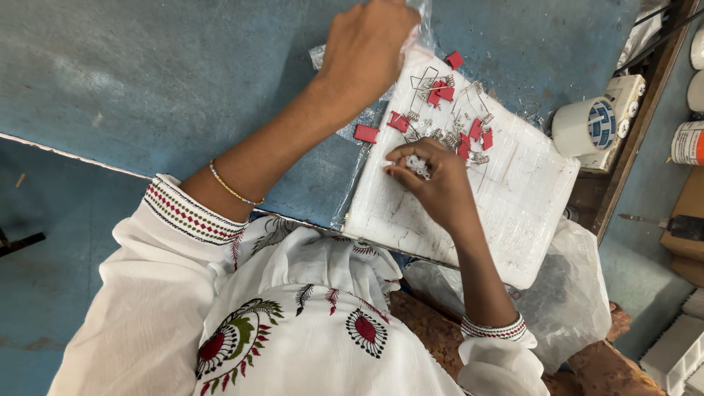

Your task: The person sits at a workshop table and opens small clear plastic bags one at a time, removing red and metal components and placing them onto a white foam board, accumulating a pile of unpacked parts.

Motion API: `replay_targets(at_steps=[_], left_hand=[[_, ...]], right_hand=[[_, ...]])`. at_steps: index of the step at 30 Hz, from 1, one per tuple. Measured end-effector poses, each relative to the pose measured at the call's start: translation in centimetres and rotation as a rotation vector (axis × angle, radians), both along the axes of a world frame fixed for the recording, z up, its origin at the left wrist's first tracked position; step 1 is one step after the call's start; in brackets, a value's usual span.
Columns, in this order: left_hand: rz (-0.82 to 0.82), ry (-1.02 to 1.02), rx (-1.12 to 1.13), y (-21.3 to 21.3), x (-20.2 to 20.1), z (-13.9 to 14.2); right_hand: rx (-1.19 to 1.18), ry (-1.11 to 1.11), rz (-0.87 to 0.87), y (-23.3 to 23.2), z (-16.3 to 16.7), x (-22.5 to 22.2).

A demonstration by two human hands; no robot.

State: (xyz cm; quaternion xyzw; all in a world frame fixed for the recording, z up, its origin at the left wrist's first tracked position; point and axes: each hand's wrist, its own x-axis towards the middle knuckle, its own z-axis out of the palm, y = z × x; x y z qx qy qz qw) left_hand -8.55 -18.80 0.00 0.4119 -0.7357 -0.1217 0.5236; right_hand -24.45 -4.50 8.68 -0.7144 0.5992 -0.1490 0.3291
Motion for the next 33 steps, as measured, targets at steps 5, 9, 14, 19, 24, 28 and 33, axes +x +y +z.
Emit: replay_targets(at_steps=[5, 9, 14, 19, 24, 28, 33], left_hand=[[-0.045, -0.122, 0.093, 0.2, -0.1, 0.5], [-0.076, -0.096, 0.138, 0.3, 0.1, 1.6], [-0.125, -0.018, 0.237, 0.8, -0.1, 3.2], [-0.174, 0.096, 0.271, 1.2, -0.3, 4.1], [-0.141, 0.123, 0.276, 0.9, -0.3, 4.3], [-0.128, 0.161, 0.313, 0.8, -0.3, 4.1], [-0.212, 0.263, 0.302, 0.4, -0.4, 4.2]], right_hand=[[0.005, 0.07, -0.018, 0.2, -0.2, 0.4], [0.367, -0.411, -0.067, -1.2, -0.4, -1.9], [0.673, -1.259, -0.23, -4.8, 1.4, -6.1], [0.71, -1.451, -0.239, -7.8, 2.4, -5.5], [0.617, -1.373, -0.252, -8.7, 3.7, -4.3], [0.517, -1.27, -0.233, -8.9, 4.5, -4.2], [0.488, -1.264, -0.19, -9.0, 4.9, -4.6]])
